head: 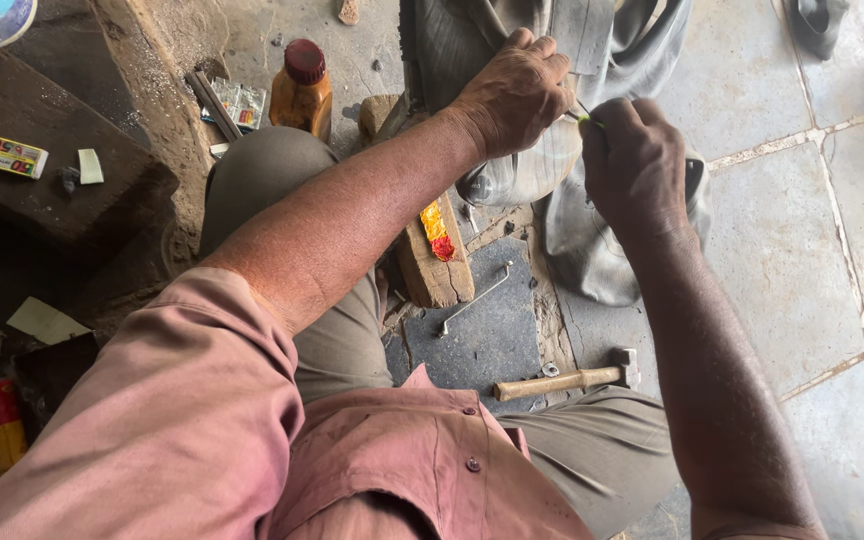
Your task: The person removes a metal valve stem from a rubber inner tube using a wrench and a pry tool, applies adhesive to the tube, and uses a screwdriver on a small electronic unit.
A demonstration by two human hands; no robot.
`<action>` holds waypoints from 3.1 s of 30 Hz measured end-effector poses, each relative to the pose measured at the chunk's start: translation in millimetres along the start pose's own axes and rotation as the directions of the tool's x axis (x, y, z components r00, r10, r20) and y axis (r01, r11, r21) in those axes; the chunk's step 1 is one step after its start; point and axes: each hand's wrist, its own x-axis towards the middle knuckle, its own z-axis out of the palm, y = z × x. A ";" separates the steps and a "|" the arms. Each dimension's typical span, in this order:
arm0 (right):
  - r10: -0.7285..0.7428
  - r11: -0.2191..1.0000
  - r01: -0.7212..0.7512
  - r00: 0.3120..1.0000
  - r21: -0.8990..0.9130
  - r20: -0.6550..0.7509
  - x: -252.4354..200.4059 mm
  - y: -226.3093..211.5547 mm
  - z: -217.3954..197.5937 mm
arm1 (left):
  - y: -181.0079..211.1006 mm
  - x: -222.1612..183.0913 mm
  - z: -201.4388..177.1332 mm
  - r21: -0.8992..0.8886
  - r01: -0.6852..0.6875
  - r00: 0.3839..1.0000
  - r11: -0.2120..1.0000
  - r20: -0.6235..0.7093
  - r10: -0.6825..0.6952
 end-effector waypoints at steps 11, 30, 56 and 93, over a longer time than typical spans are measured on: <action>-0.071 0.997 0.070 0.994 -0.022 -0.077 0.4 -14.4 -11.0 | -2.1 -1.2 3.9 -0.009 -0.004 0.999 1.000 -0.053 0.003; 0.023 0.998 -0.026 0.998 -0.057 -0.057 11.7 -16.1 -12.7 | -3.9 -1.2 9.6 -0.049 0.026 0.999 0.998 -0.029 -0.027; 0.083 0.995 -0.083 0.996 0.047 0.014 12.5 -9.1 -15.4 | -3.8 1.5 5.9 -0.048 0.047 0.999 0.998 0.026 -0.046; 0.169 0.985 -0.172 0.981 0.021 0.092 8.2 12.5 -4.5 | 1.5 0.7 -6.6 -0.088 0.013 1.000 0.996 -0.025 -0.015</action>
